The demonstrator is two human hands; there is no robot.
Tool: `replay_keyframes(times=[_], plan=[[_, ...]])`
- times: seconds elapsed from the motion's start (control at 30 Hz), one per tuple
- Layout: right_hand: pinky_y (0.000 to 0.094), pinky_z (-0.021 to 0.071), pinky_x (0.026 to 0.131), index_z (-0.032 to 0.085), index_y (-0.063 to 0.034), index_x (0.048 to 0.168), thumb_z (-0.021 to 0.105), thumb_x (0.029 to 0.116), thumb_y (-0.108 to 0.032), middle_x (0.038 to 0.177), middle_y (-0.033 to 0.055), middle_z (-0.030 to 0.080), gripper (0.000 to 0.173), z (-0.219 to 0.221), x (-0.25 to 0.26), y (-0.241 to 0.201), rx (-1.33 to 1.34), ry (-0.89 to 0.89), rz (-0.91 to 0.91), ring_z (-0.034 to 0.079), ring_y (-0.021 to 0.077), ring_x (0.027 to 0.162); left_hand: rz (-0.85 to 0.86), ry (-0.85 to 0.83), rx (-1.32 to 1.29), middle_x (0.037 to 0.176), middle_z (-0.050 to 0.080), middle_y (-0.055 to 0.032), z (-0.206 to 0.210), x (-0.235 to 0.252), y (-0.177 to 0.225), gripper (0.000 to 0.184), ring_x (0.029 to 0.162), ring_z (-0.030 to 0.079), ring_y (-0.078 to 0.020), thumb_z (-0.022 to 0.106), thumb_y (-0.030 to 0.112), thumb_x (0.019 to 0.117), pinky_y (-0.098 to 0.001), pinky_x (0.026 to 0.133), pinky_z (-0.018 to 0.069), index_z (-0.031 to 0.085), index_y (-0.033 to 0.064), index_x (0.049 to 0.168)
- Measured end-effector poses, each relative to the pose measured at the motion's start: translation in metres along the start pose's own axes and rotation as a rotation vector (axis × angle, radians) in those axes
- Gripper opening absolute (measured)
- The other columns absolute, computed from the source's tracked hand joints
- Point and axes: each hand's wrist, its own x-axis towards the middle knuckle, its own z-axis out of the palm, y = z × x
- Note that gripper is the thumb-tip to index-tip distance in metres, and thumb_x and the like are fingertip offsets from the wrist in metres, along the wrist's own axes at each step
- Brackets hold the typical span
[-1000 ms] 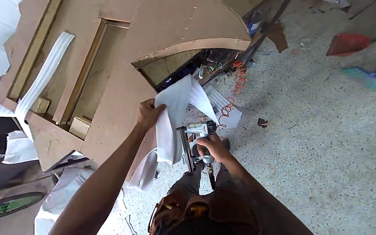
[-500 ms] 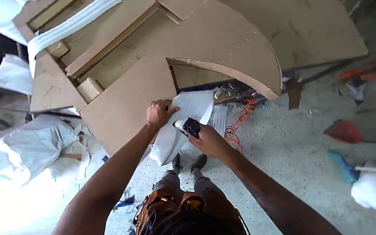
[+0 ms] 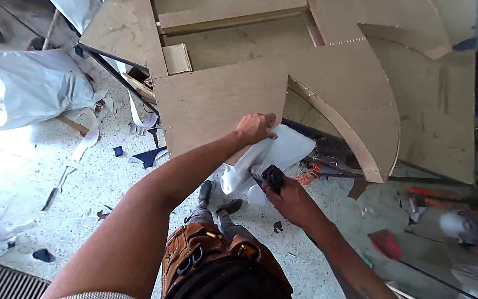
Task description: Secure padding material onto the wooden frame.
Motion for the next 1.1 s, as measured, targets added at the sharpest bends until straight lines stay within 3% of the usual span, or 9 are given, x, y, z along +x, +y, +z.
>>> replay_keyframes(times=[0.1,0.2,0.33,0.43,0.6,0.67,0.73,0.9,1.1], plan=[[0.0452,0.0590,0.069,0.063,-0.0217,0.119,0.064,0.0970,-0.038,0.086,-0.0004,0.068,0.027,0.018,-0.009,-0.011,0.027,0.011,0.031,0.068,0.0157,0.076,-0.115,0.161,-0.216,0.082,0.069,-0.0032,-0.034,-0.049,-0.005,0.041,0.078,0.069,-0.0234,0.069,0.056,0.0916,-0.0561,0.071,0.0590,0.068,0.0181,0.106],[0.0431,0.0591,0.066,0.065,-0.0222,0.116,0.064,0.0959,-0.039,0.082,-0.0021,0.068,0.026,0.028,-0.013,-0.013,0.081,0.049,0.068,0.067,0.0131,0.071,-0.272,0.400,-0.350,0.069,0.058,0.0002,-0.046,-0.155,-0.006,0.038,0.063,0.059,-0.0175,0.067,0.053,0.0955,-0.0451,0.059,0.0534,0.065,0.0151,0.089],[0.0393,0.0610,0.060,0.068,-0.0241,0.109,0.061,0.0976,-0.040,0.073,-0.0049,0.067,0.021,0.035,-0.030,-0.009,0.235,0.102,0.158,0.066,0.0109,0.060,-0.479,0.270,-0.345,0.068,0.065,0.0048,0.006,-0.261,0.003,0.046,0.061,0.064,-0.0148,0.070,0.067,0.0863,-0.0478,0.060,0.0582,0.072,0.0210,0.086],[0.0374,0.0596,0.056,0.072,-0.0273,0.110,0.061,0.0978,-0.038,0.069,-0.0058,0.066,0.019,0.044,-0.047,-0.009,0.343,0.144,0.183,0.065,0.0116,0.057,-0.519,0.129,-0.269,0.073,0.069,0.0074,0.037,-0.259,0.010,0.051,0.067,0.067,-0.0146,0.069,0.073,0.0819,-0.0507,0.066,0.0589,0.076,0.0263,0.101],[0.0365,0.0600,0.054,0.073,-0.0261,0.111,0.062,0.0980,-0.035,0.072,-0.0060,0.068,0.020,0.055,-0.060,-0.023,0.383,0.175,0.158,0.065,0.0113,0.057,-0.428,0.142,-0.479,0.079,0.070,0.0054,0.055,-0.248,0.003,0.030,0.072,0.068,-0.0128,0.058,0.051,0.1002,-0.0469,0.069,0.0590,0.075,0.0253,0.101],[0.0360,0.0605,0.056,0.073,-0.0253,0.110,0.062,0.0976,-0.034,0.073,-0.0062,0.068,0.019,0.059,-0.061,-0.028,0.381,0.166,0.158,0.065,0.0110,0.058,-0.391,0.175,-0.504,0.088,0.073,0.0044,0.057,-0.252,-0.004,0.029,0.078,0.069,-0.0128,0.059,0.047,0.1017,-0.0459,0.075,0.0603,0.074,0.0247,0.114],[0.0360,0.0607,0.057,0.072,-0.0255,0.111,0.063,0.0974,-0.034,0.074,-0.0064,0.068,0.018,0.063,-0.061,-0.032,0.367,0.140,0.158,0.065,0.0109,0.059,-0.384,0.266,-0.497,0.087,0.072,0.0057,0.065,-0.255,-0.009,0.035,0.070,0.067,-0.0124,0.065,0.047,0.0986,-0.0430,0.067,0.0605,0.066,0.0234,0.124],[0.0357,0.0602,0.058,0.072,-0.0278,0.110,0.063,0.0969,-0.035,0.074,-0.0075,0.067,0.017,0.070,-0.048,-0.045,0.275,0.082,0.168,0.064,0.0090,0.060,-0.431,0.481,-0.667,0.077,0.069,0.0095,0.085,-0.258,-0.011,0.021,0.063,0.064,-0.0063,0.077,0.041,0.0925,-0.0320,0.059,0.0585,0.070,0.0219,0.098],[0.0365,0.0601,0.060,0.070,-0.0294,0.105,0.062,0.0968,-0.038,0.076,-0.0080,0.067,0.014,0.066,-0.041,-0.053,0.158,0.012,0.210,0.065,0.0084,0.063,-0.407,0.454,-0.553,0.083,0.070,0.0128,0.084,-0.261,-0.010,0.017,0.067,0.064,-0.0036,0.064,0.042,0.1003,-0.0327,0.061,0.0573,0.074,0.0283,0.103]])
